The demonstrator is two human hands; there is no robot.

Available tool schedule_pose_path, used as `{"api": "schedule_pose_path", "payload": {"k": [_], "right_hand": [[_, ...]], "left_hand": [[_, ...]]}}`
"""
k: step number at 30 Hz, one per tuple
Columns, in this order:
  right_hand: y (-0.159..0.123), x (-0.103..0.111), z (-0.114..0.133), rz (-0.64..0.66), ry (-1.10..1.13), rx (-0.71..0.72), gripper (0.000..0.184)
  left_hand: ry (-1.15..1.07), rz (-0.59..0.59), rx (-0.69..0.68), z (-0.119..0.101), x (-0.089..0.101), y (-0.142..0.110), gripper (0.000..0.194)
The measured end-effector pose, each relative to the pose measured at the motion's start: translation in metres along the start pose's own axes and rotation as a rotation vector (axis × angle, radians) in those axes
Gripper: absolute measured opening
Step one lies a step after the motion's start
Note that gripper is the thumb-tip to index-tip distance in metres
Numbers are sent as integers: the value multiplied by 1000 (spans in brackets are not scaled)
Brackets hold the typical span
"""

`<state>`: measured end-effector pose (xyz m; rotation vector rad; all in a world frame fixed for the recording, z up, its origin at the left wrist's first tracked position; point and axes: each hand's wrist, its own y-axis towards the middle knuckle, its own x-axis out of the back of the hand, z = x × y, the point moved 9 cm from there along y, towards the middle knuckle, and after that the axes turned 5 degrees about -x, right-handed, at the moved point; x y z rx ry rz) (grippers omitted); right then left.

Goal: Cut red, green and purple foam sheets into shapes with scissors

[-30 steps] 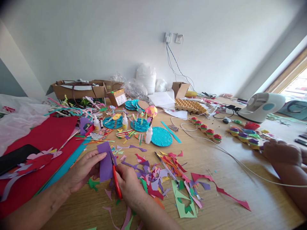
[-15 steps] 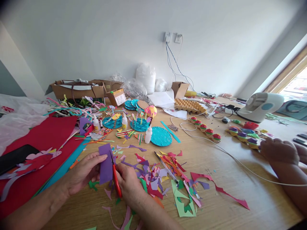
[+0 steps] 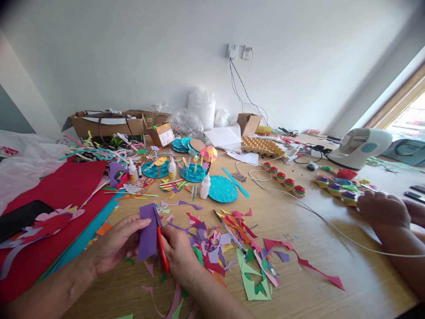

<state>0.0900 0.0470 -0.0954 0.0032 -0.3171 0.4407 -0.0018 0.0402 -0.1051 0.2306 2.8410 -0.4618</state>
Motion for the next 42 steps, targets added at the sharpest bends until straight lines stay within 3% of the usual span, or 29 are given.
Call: {"api": "schedule_pose_path", "payload": {"k": [10, 38, 42], "right_hand": [[-1, 0, -2, -19, 5, 11, 40], [2, -1, -8, 17, 118, -17, 43], [1, -10, -15, 105, 198, -124, 42]], "left_hand": [[30, -97, -113, -14, 8, 2, 30], [45, -47, -32, -1, -1, 3, 28], [33, -96, -23, 0, 6, 4, 28]]}}
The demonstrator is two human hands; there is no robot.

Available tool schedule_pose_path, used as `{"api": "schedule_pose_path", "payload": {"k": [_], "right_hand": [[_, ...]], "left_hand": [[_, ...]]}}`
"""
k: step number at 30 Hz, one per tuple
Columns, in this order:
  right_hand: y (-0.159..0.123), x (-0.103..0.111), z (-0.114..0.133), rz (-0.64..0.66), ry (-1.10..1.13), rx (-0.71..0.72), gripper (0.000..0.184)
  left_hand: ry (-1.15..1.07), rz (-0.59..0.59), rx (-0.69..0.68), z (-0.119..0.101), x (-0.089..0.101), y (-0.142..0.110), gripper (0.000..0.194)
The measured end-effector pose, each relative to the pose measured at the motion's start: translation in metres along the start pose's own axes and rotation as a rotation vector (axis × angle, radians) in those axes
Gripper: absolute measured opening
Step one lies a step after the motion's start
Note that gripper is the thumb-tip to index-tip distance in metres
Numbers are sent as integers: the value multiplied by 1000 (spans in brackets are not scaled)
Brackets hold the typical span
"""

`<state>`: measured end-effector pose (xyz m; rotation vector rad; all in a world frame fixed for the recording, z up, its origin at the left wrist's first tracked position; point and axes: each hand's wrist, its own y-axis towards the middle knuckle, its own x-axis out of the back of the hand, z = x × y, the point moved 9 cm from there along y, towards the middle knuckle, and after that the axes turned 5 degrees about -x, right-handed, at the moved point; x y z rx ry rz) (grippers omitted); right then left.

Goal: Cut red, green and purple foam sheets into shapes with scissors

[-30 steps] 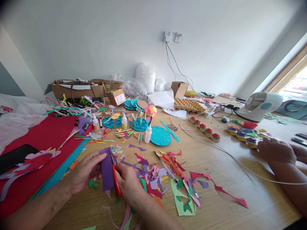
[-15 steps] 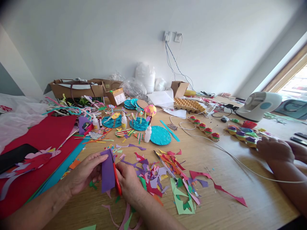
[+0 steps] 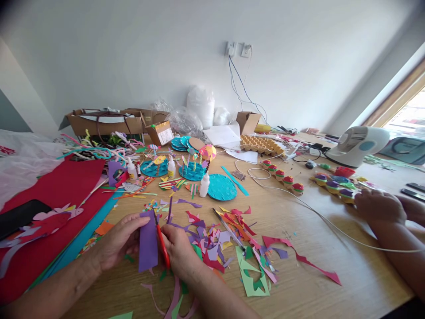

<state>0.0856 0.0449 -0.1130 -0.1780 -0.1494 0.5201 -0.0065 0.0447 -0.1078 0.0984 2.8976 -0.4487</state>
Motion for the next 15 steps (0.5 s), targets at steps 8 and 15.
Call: {"api": "schedule_pose_path", "payload": {"k": [8, 15], "right_hand": [[-10, -1, 20, 55, 229, -29, 42], [-9, 2, 22, -24, 365, -20, 32]], "left_hand": [[114, -100, -209, -24, 20, 5, 27], [185, -80, -286, -35, 15, 0, 28]]}}
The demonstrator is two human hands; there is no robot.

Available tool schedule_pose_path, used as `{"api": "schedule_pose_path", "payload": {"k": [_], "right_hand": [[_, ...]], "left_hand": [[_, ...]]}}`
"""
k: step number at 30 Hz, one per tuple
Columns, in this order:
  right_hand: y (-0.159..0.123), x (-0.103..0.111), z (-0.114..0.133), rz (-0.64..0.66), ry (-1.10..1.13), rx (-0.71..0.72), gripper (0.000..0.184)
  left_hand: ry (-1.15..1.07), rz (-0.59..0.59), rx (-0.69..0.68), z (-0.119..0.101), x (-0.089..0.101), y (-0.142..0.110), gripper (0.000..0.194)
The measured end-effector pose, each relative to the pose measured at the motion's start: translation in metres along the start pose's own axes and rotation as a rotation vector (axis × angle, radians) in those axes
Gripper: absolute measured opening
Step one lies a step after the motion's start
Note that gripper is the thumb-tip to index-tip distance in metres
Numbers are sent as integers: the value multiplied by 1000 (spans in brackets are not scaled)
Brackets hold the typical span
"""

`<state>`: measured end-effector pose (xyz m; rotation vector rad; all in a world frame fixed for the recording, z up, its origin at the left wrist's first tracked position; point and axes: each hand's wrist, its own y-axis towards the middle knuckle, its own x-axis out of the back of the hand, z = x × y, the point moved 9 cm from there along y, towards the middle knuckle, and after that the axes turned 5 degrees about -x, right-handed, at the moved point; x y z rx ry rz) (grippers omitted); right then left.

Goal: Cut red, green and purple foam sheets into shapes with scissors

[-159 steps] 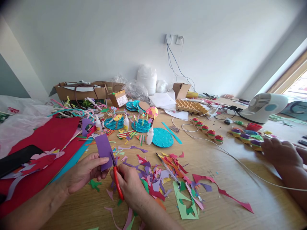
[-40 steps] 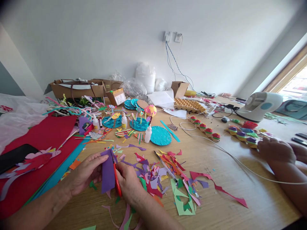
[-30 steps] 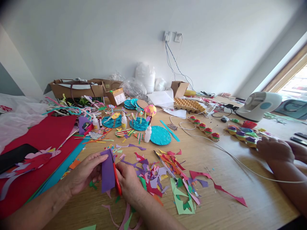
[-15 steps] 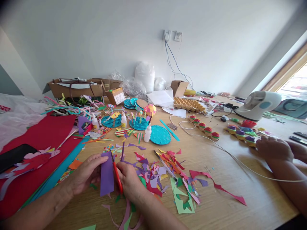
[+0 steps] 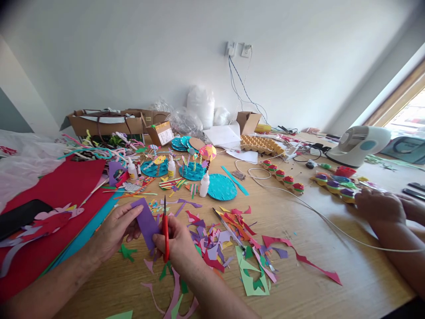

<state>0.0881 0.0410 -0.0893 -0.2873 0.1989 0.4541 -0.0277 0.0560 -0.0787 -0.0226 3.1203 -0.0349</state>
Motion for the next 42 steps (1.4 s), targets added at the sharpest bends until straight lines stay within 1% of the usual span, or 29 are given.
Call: {"api": "schedule_pose_path", "payload": {"k": [2, 5, 7, 10, 13, 16, 18, 20, 23, 26, 28, 32, 36, 42], "right_hand": [[2, 4, 2, -32, 15, 39, 28], [3, 8, 2, -65, 13, 65, 29], [3, 10, 1, -85, -5, 68, 29], [3, 13, 1, -122, -31, 75, 25], [4, 16, 1, -156, -57, 97, 23], [4, 22, 5, -207, -82, 153, 26], [3, 23, 7, -217, -99, 172, 28], [2, 21, 8, -196, -143, 171, 28], [-1, 13, 6, -125, -268, 129, 23], [-3, 4, 3, -69, -419, 93, 21], [-4, 1, 3, -56, -472, 86, 21], [-4, -4, 1, -37, -473, 70, 25], [-3, -4, 0, -33, -499, 124, 26], [-1, 0, -1, -42, -528, 170, 26]], "left_hand": [[8, 79, 3, -1, -10, -3, 30], [121, 163, 83, 8, -22, -6, 29], [208, 181, 101, 13, -23, -5, 28], [261, 161, 63, 11, -20, -2, 28], [249, 145, 66, 9, -20, -2, 26], [195, 206, 84, 6, -31, -6, 21], [179, 233, 82, 3, -35, -8, 18], [158, 187, 58, -2, -29, -7, 18], [55, 71, 21, -12, -11, -4, 15], [-76, 28, 3, -21, 1, -1, 12], [-115, 16, -10, -25, 6, 1, 13], [-111, 26, 6, -25, 4, 1, 14], [-94, 36, 33, -22, -2, -1, 14], [-77, 85, 65, -21, -8, -3, 16]]}}
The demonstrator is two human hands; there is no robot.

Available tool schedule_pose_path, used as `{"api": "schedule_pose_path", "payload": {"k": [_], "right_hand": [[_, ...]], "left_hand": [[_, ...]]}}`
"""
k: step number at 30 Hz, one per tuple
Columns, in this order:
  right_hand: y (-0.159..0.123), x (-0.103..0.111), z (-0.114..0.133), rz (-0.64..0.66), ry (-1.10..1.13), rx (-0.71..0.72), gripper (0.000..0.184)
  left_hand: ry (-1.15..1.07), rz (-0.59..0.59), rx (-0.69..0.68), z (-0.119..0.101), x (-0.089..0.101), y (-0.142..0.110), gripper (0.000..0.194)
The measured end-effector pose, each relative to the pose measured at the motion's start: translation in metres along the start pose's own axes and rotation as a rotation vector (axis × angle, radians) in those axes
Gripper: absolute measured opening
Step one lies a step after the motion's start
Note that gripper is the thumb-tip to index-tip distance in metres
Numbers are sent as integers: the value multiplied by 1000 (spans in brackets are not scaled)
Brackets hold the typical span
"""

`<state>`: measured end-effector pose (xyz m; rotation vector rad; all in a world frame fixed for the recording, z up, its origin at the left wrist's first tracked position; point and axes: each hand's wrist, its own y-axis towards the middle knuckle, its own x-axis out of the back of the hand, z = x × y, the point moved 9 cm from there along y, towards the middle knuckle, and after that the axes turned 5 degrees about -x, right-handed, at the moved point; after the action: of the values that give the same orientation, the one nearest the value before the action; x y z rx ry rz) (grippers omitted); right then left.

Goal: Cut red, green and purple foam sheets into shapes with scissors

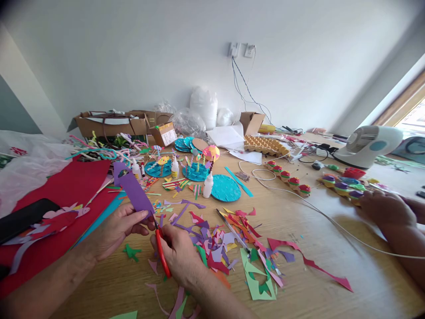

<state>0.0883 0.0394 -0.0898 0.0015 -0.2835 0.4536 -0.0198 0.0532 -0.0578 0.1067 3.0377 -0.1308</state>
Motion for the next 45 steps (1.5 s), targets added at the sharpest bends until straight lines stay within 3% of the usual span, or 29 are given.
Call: {"api": "schedule_pose_path", "payload": {"k": [21, 32, 39, 42, 45], "right_hand": [[0, 2, 2, -41, -137, 4, 33], [-1, 1, 4, -6, -134, 24, 28], [2, 1, 2, -14, -151, 8, 40], [3, 1, -2, -25, -140, -9, 39], [4, 1, -3, -37, -138, -23, 37]], "left_hand": [[-5, 107, 62, 11, -1, 1, 16], [-64, 225, 170, 25, -16, -6, 15], [-80, 197, 201, 29, -13, -6, 17], [-69, 186, 158, 24, -10, -3, 21], [-51, 101, 91, 19, 0, 1, 24]]}}
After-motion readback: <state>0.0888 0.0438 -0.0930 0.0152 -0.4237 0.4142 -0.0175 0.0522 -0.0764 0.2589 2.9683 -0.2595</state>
